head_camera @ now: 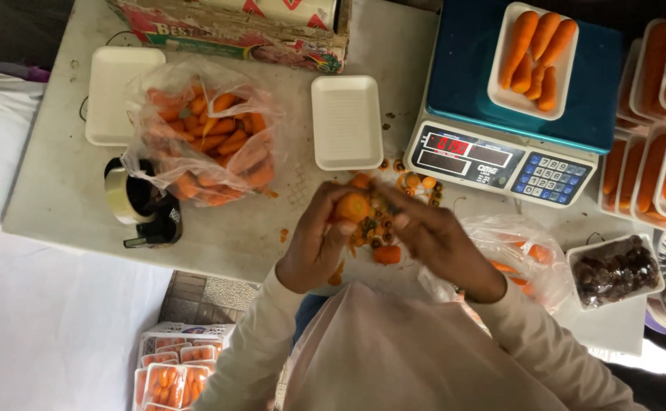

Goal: Peeling carrots with a hand peeler and arranging them into plastic trays for weighing and packaging.

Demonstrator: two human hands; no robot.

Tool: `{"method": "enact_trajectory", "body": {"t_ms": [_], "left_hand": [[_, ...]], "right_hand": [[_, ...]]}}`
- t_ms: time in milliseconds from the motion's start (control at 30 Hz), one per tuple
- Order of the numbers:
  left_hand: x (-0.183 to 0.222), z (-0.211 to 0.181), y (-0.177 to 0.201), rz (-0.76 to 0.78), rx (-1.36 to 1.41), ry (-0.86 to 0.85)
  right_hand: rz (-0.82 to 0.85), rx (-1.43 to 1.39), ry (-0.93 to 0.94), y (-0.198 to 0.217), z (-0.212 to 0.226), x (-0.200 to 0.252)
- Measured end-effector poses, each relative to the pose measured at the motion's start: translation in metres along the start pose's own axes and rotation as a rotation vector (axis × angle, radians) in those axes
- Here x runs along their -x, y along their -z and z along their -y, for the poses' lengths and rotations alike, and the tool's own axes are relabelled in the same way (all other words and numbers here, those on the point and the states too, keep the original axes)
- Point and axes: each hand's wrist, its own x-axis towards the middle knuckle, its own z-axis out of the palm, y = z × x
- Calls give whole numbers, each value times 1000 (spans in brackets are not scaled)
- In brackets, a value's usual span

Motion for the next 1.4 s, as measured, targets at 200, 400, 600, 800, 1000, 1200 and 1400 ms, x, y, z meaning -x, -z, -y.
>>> {"method": "enact_trajectory", "body": {"t_ms": [200, 400, 600, 800, 1000, 1200, 1400], "left_hand": [[-2, 21, -16, -108, 266, 184], [-8, 48, -31, -217, 803, 452], [-9, 54, -45, -222, 828, 525], [8, 66, -74, -335, 598, 600], [35, 96, -81, -279, 324, 672], [6, 74, -116, -152, 316, 807], [-18, 86, -119, -48, 279, 819]], "right_hand": [[-16, 388, -290, 22, -95, 34], [39, 703, -402, 38, -194, 90], [-212, 299, -216, 46, -152, 73], [-278, -575, -102, 19, -119, 56], [-419, -630, -196, 29, -155, 65], [-443, -621, -246, 88, -128, 36], [-533, -30, -169, 218, -126, -17]]}}
